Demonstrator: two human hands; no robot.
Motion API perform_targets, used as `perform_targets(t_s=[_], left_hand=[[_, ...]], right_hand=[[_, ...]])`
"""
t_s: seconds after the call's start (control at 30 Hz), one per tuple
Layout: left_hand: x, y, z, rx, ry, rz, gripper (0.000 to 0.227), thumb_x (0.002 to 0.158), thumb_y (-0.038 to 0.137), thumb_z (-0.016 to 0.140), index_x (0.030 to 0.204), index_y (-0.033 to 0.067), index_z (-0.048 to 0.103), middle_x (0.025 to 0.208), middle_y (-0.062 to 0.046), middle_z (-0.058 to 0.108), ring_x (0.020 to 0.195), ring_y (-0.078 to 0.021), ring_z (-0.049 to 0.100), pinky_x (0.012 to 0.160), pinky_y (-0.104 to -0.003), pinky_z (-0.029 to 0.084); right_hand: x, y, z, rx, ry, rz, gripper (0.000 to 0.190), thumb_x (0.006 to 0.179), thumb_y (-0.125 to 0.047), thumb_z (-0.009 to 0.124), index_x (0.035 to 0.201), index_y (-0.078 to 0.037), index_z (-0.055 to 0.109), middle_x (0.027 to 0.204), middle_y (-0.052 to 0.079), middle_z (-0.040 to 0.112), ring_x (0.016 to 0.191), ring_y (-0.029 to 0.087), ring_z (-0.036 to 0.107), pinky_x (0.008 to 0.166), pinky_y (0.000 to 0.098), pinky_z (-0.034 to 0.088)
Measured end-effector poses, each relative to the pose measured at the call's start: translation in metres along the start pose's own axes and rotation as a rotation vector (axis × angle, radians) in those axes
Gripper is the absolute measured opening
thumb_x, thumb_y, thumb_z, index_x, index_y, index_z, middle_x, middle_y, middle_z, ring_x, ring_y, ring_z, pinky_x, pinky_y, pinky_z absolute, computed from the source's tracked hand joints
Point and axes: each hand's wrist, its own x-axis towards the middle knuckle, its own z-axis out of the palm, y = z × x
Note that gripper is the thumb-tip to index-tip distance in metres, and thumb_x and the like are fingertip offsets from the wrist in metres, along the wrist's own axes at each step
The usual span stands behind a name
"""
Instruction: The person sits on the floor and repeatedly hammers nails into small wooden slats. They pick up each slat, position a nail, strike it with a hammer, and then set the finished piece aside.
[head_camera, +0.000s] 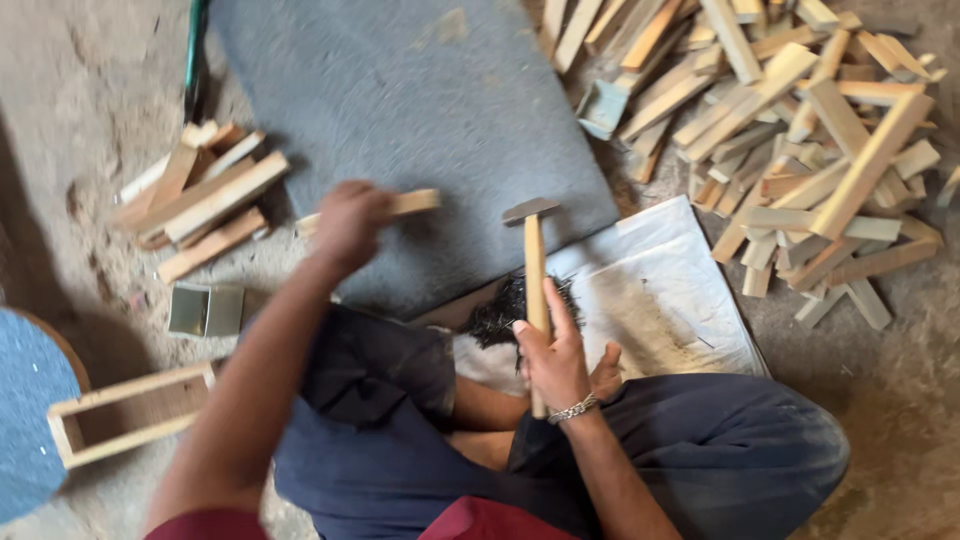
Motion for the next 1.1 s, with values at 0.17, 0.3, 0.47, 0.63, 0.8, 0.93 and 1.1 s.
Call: perform_targets(t_s=[0.17,0.3,0.47,0.63,0.8,0.93,1.1], left_hand=[[0.003,-0.029,-0.090,0.602,0.183,-0.219,0.035,0.083,0.013,0.081,0.116,0.0073,0.072,0.102,-0.020,0.067,0.099,-0.0390,0.064,0.085,-0.050,0.052],[0.062,0.003,-0.063,0.384,0.109,-0.124,0.046,0.084,0.024,0.090,0.119,0.0024,0.070,0.109,-0.020,0.068,0.104,-0.0373,0.064,0.089,-0.048,0.052],[0.161,0.143,0.104,-0.251,-0.174,-0.209,0.020,0.088,0.015,0.078,0.106,0.0088,0.074,0.099,-0.012,0.077,0.087,-0.0257,0.077,0.076,-0.040,0.060],[0.198,0.274,0.224,-0.063,-0.226,-0.071,0.022,0.082,0.024,0.076,0.092,0.0059,0.069,0.107,-0.019,0.070,0.100,-0.0409,0.066,0.082,-0.051,0.054],[0.206,0.288,0.265,0.005,-0.148,-0.277,0.029,0.084,0.018,0.069,0.108,0.0043,0.060,0.107,-0.022,0.067,0.099,-0.0412,0.067,0.082,-0.051,0.055],[0.210,0.274,0.256,-0.049,-0.335,-0.366,0.028,0.088,0.023,0.071,0.104,0.0023,0.060,0.097,-0.019,0.068,0.091,-0.0359,0.069,0.082,-0.049,0.055],[0.174,0.238,0.164,-1.442,-0.575,-0.889,0.026,0.105,0.025,0.053,0.114,0.0037,0.065,0.086,-0.006,0.062,0.069,-0.0149,0.061,0.061,-0.028,0.053]], right_hand=[[0.003,0.001,0.002,0.166,-0.020,-0.008,0.076,0.096,-0.014,0.065,0.162,-0.016,0.027,0.067,-0.001,0.061,0.046,0.006,0.053,0.038,0.0235,0.046],[0.005,0.001,0.016,0.436,-0.041,0.136,0.078,0.095,-0.014,0.062,0.161,-0.022,0.021,0.063,0.001,0.056,0.042,0.008,0.051,0.034,0.0271,0.045],[0.004,-0.001,0.019,0.537,-0.058,0.153,0.074,0.096,-0.014,0.061,0.160,-0.023,0.025,0.066,0.001,0.056,0.039,0.010,0.048,0.031,0.0282,0.042],[0.011,0.008,0.017,0.554,-0.055,0.165,0.076,0.095,-0.014,0.062,0.160,-0.024,0.023,0.066,0.002,0.056,0.039,0.011,0.048,0.032,0.0284,0.043],[0.015,0.016,0.005,0.544,-0.093,0.152,0.077,0.095,-0.014,0.062,0.159,-0.024,0.022,0.065,0.003,0.056,0.039,0.011,0.049,0.033,0.0282,0.043],[0.015,0.010,0.009,0.572,-0.102,0.140,0.077,0.095,-0.014,0.062,0.159,-0.024,0.021,0.065,0.004,0.056,0.040,0.011,0.049,0.034,0.0280,0.043],[0.014,0.006,0.009,0.619,-0.085,0.222,0.078,0.094,-0.014,0.065,0.159,-0.025,0.023,0.065,0.003,0.056,0.041,0.010,0.050,0.036,0.0273,0.044]])
